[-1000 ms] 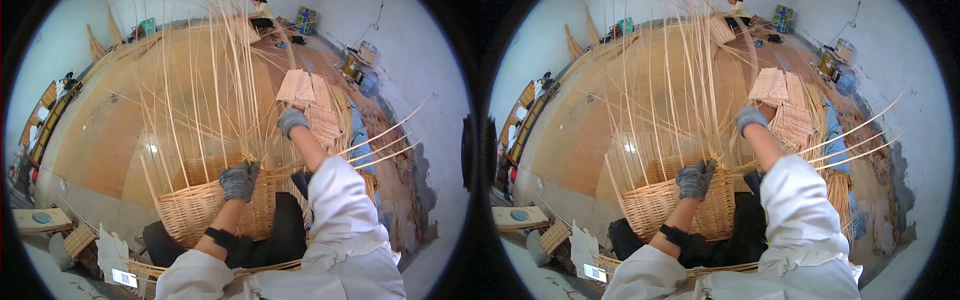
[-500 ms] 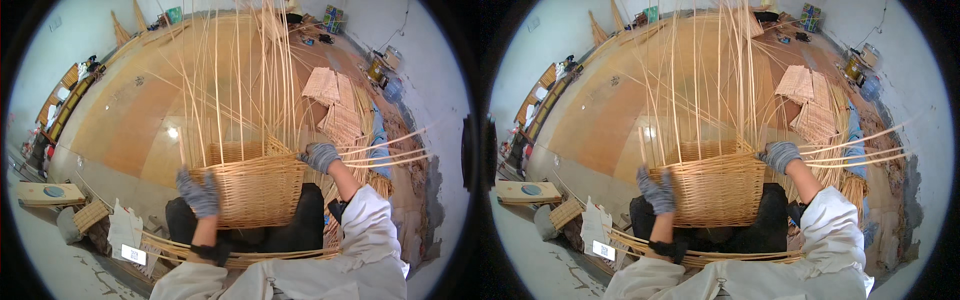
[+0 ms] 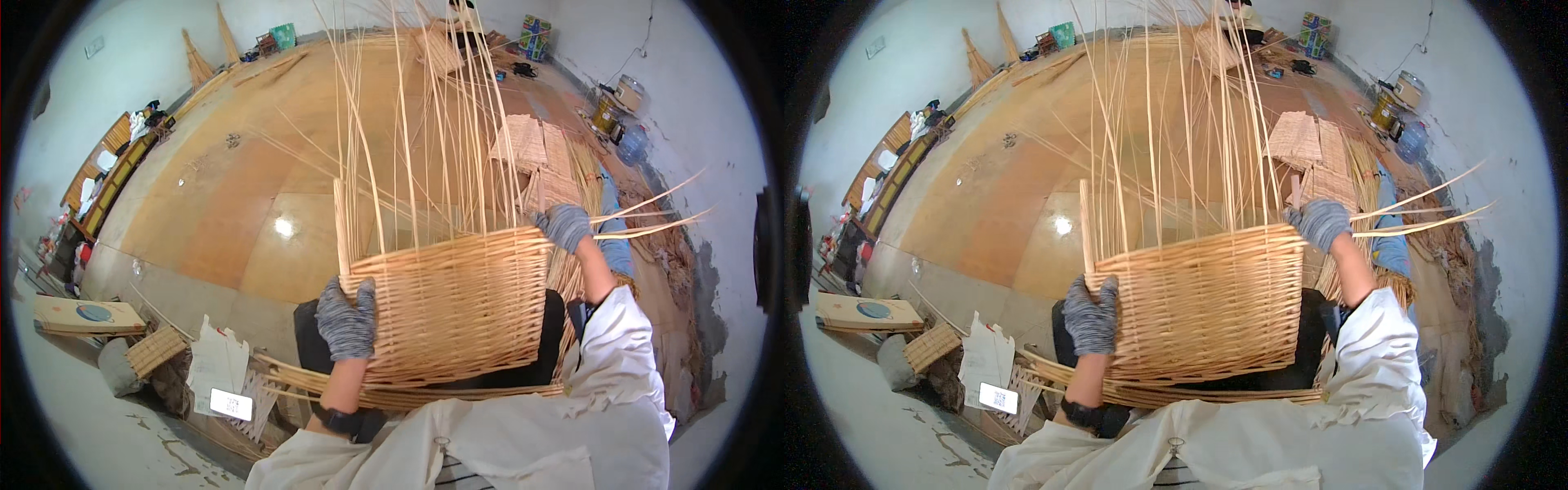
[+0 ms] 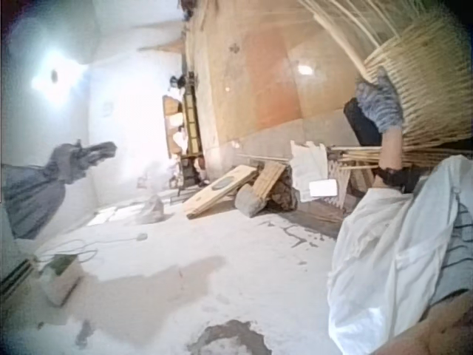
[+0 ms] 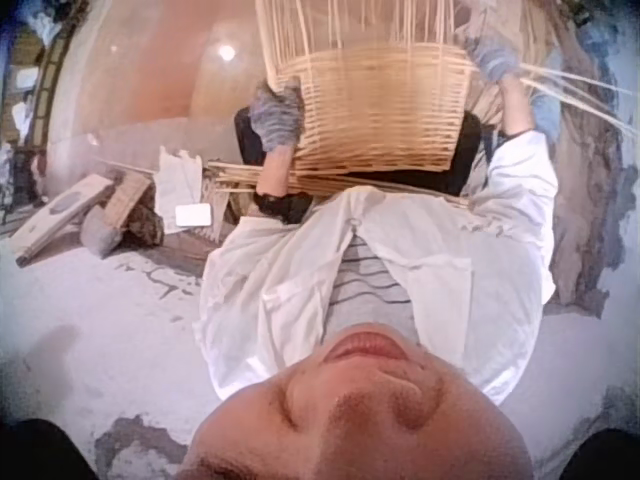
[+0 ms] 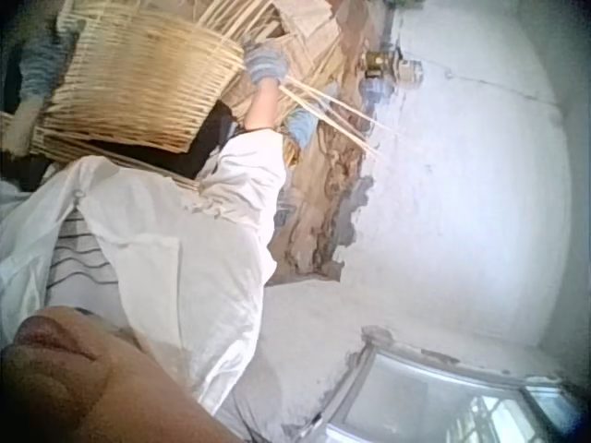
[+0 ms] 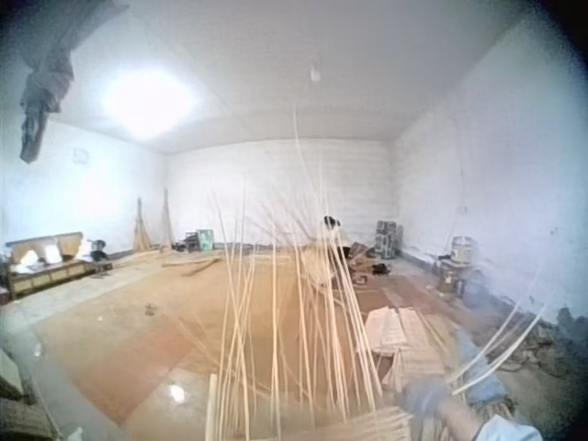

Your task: Weaving a rectangular wicker basket using long wooden strips.

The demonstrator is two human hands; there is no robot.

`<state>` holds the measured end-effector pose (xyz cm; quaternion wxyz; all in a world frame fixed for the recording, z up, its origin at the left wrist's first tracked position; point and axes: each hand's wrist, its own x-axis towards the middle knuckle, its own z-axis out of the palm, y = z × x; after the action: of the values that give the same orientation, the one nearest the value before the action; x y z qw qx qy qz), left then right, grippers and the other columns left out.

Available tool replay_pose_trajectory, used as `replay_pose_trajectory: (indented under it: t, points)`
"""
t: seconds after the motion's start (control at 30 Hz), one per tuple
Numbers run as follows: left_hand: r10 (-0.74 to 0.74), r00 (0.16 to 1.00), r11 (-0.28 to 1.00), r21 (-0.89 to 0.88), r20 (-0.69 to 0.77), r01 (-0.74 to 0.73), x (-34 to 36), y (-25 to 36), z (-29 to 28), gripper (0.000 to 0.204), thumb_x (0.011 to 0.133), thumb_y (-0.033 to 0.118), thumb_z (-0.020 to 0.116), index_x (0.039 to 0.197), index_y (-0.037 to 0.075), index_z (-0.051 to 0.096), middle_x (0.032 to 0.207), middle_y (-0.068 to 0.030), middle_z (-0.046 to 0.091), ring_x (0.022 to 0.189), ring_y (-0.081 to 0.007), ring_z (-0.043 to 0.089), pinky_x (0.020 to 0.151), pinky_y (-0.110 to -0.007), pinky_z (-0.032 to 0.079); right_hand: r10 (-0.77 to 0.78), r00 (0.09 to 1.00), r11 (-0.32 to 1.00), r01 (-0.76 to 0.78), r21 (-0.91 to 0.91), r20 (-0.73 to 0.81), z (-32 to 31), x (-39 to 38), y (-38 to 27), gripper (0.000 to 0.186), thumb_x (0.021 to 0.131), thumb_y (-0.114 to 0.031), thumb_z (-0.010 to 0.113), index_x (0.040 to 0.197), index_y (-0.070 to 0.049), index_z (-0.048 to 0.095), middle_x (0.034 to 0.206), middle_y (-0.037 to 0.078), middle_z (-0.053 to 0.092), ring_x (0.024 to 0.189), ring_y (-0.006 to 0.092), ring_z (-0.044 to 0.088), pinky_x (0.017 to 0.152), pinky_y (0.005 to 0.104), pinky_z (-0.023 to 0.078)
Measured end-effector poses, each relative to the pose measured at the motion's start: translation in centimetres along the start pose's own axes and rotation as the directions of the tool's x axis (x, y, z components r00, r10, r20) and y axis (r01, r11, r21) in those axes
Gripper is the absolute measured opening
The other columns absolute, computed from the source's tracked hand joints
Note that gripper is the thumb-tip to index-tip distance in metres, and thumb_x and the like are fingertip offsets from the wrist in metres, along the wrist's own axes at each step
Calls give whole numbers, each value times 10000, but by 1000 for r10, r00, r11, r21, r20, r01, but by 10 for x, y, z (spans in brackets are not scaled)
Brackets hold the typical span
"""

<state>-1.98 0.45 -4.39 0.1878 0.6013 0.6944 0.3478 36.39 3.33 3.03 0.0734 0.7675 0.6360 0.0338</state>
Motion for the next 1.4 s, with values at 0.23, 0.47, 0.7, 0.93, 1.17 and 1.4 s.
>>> replay_pose_trajectory:
  t: [0.23, 0.47, 0.7, 0.93, 1.17, 1.4]
  points:
    - [32, 999, 998, 63, -20, -31, 16, -21, 44, 542, 746, 414, 603, 1037, -34, 512, 940, -220, 554, 886, -355, 534, 815, -405, 412, 173, 935, 980, -196, -45, -310, 66, 23, -21, 627, 833, -503, 309, 649, 0, 635, 623, 204, 588, 636, 332, 590, 617, 425, 458]
    - [309, 911, 930, 290, -274, -228, 26, -20, 42, 561, 752, 326, 637, 1126, -45, 443, 1066, -235, 492, 995, -363, 478, 884, -393, 379, 91, 757, 995, -90, 35, -647, 39, 49, -54, 504, 811, -444, 433, 773, 23, 619, 927, 213, 580, 875, 321, 542, 767, 396, 413]
    - [219, 947, 930, -244, -233, -275, 44, -42, 39, 650, 663, 211, 734, 1159, -54, 410, 1051, -200, 493, 985, -297, 494, 871, -359, 396, -683, 376, 507, 861, -37, -626, 27, 10, -218, 433, 805, -423, 480, 1070, -88, 550, 1154, 114, 508, 1074, 316, 444, 936, 470, 303]
    - [152, 986, 795, -584, -65, -161, 56, -62, 51, 685, 668, 120, 721, 1224, -21, 347, 1027, -139, 514, 942, -213, 516, 834, -304, 430, -790, 477, 544, 835, -81, -385, 31, 21, -262, 489, 803, -422, 490, 1155, -83, 506, 1163, 90, 509, 1099, 327, 422, 863, 450, 380]
    - [194, 979, 809, -576, 68, -120, 53, -67, 58, 603, 738, 51, 642, 1245, -6, 323, 1069, -138, 509, 961, -195, 513, 853, -294, 422, -825, 563, 557, 824, 100, -43, 17, 33, -269, 553, 711, -430, 597, 1138, -88, 519, 1012, 103, 563, 947, 299, 488, 794, 391, 431]
    - [215, 973, 909, -348, -83, -230, 60, -55, 68, 373, 851, 174, 524, 1155, -21, 432, 976, -151, 554, 883, -199, 534, 785, -295, 432, -702, 707, 704, 668, 239, 91, 20, 36, -279, 456, 659, -429, 641, 964, -95, 583, 908, 125, 595, 844, 292, 572, 755, 420, 448]
